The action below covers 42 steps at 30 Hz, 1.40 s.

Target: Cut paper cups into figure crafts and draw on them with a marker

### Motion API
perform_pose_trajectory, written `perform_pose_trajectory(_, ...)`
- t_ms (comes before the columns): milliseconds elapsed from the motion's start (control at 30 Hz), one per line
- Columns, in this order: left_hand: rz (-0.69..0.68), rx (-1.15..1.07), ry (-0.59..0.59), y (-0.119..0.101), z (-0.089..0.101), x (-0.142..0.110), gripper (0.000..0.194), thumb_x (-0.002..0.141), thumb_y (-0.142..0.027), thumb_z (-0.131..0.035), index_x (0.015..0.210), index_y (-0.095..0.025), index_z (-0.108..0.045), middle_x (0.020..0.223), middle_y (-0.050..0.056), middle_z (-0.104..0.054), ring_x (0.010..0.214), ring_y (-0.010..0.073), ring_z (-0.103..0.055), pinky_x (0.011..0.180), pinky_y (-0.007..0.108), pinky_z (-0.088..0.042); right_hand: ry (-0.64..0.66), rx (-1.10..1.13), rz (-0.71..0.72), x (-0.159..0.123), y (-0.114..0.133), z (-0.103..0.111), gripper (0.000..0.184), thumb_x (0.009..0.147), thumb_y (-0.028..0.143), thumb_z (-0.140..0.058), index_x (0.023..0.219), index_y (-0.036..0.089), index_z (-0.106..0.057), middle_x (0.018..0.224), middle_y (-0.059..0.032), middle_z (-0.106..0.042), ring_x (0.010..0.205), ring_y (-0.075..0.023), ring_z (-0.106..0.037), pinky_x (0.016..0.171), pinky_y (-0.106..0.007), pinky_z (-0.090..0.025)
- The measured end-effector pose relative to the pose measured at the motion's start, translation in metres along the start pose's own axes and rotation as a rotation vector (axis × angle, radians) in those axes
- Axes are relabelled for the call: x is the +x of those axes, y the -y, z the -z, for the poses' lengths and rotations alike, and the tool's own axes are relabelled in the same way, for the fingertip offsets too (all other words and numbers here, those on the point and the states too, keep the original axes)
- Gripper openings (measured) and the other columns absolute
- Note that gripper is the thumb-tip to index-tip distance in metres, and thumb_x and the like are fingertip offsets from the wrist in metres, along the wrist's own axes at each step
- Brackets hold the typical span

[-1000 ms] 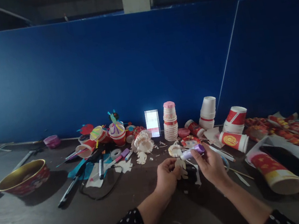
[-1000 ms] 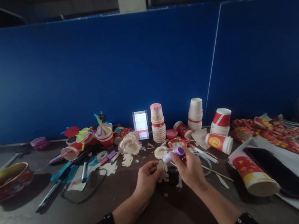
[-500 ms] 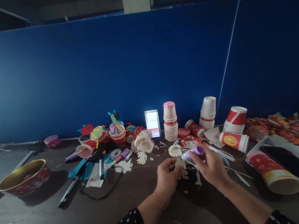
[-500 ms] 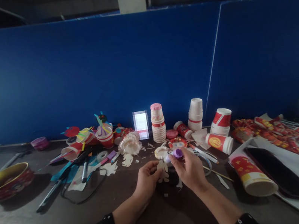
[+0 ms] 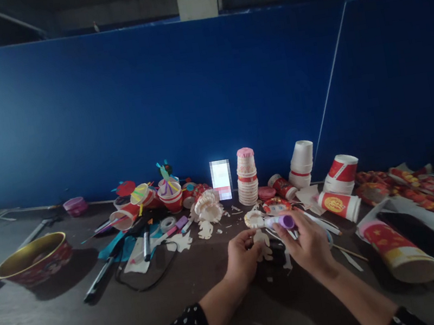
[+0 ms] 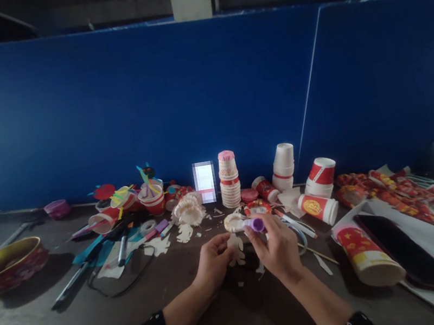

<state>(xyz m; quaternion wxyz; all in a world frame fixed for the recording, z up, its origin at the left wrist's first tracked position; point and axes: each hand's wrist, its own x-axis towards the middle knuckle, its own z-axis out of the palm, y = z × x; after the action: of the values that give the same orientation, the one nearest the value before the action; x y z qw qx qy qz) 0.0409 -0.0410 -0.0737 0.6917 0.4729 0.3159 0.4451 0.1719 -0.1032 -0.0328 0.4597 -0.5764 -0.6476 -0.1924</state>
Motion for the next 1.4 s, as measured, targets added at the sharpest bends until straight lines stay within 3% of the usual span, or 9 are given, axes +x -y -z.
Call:
perform_pose_trajectory(100, -0.004, 0.000, 0.012, 0.000, 0.000, -0.001, 0.033, 0.051, -0.020, -0.069, 0.081, -0.010, -0.061, 0.058, 0.002, -0.063, 0.045, 0.0103, -0.053, 0.045, 0.020, -0.040, -0.042, -0.019, -0.025, 0.000, 0.000, 0.001, 0.020, 0.080, 0.034, -0.051, 0.092, 0.019, -0.053, 0.083, -0.0073, -0.063, 0.076, -0.0204, -0.059, 0.069, -0.031, -0.047)
perform_pose_trajectory(333, -0.066, 0.034, 0.039, -0.004, 0.002, -0.002, 0.028, 0.053, -0.016, -0.067, 0.079, -0.010, -0.062, 0.058, 0.002, -0.063, 0.046, 0.0092, -0.053, 0.046, 0.019, -0.039, 0.087, 0.090, 0.152, -0.002, 0.009, 0.000, 0.020, 0.079, 0.029, -0.052, 0.096, 0.019, -0.052, 0.087, -0.0084, -0.062, 0.084, -0.0217, -0.057, 0.075, -0.033, -0.046)
perform_pose_trajectory(533, -0.008, 0.009, -0.010, 0.000, 0.000, 0.000, 0.030, 0.050, -0.017, -0.068, 0.078, -0.010, -0.060, 0.058, 0.002, -0.063, 0.046, 0.0106, -0.054, 0.043, 0.019, -0.040, -0.059, -0.039, -0.028, 0.001, 0.000, 0.001, 0.019, 0.080, 0.033, -0.051, 0.092, 0.019, -0.053, 0.080, -0.0074, -0.061, 0.074, -0.0212, -0.058, 0.065, -0.032, -0.046)
perform_pose_trajectory(733, -0.059, 0.011, 0.046, -0.002, 0.002, -0.002, 0.031, 0.053, -0.019, -0.068, 0.081, -0.009, -0.061, 0.056, 0.002, -0.062, 0.045, 0.0093, -0.053, 0.045, 0.019, -0.040, 0.109, 0.109, 0.134, -0.002, 0.009, 0.000, 0.020, 0.080, 0.029, -0.051, 0.098, 0.019, -0.051, 0.089, -0.0086, -0.061, 0.086, -0.0218, -0.057, 0.076, -0.034, -0.045)
perform_pose_trajectory(967, -0.012, 0.016, -0.021, -0.001, 0.000, -0.001, 0.032, 0.051, -0.018, -0.069, 0.080, -0.010, -0.059, 0.059, 0.003, -0.064, 0.048, 0.0114, -0.055, 0.046, 0.020, -0.042, -0.063, -0.016, -0.045, 0.001, -0.003, -0.001, 0.019, 0.080, 0.033, -0.051, 0.090, 0.018, -0.054, 0.079, -0.0065, -0.061, 0.073, -0.0197, -0.058, 0.066, -0.031, -0.046)
perform_pose_trajectory(1200, -0.067, 0.048, 0.044, -0.001, 0.004, -0.001, 0.029, 0.054, -0.019, -0.068, 0.081, -0.010, -0.062, 0.059, 0.002, -0.064, 0.048, 0.0110, -0.054, 0.047, 0.020, -0.040, 0.094, 0.100, 0.134, -0.003, 0.007, -0.002, 0.020, 0.080, 0.029, -0.052, 0.097, 0.019, -0.052, 0.088, -0.0077, -0.062, 0.085, -0.0206, -0.057, 0.075, -0.032, -0.046)
perform_pose_trajectory(1400, -0.009, 0.022, -0.019, 0.001, 0.002, 0.000, 0.034, 0.050, -0.020, -0.070, 0.081, -0.010, -0.060, 0.062, 0.004, -0.065, 0.051, 0.0131, -0.057, 0.049, 0.022, -0.043, -0.063, -0.043, -0.059, 0.002, -0.006, -0.001, 0.018, 0.080, 0.035, -0.051, 0.086, 0.018, -0.054, 0.076, -0.0061, -0.062, 0.070, -0.0201, -0.058, 0.063, -0.031, -0.046)
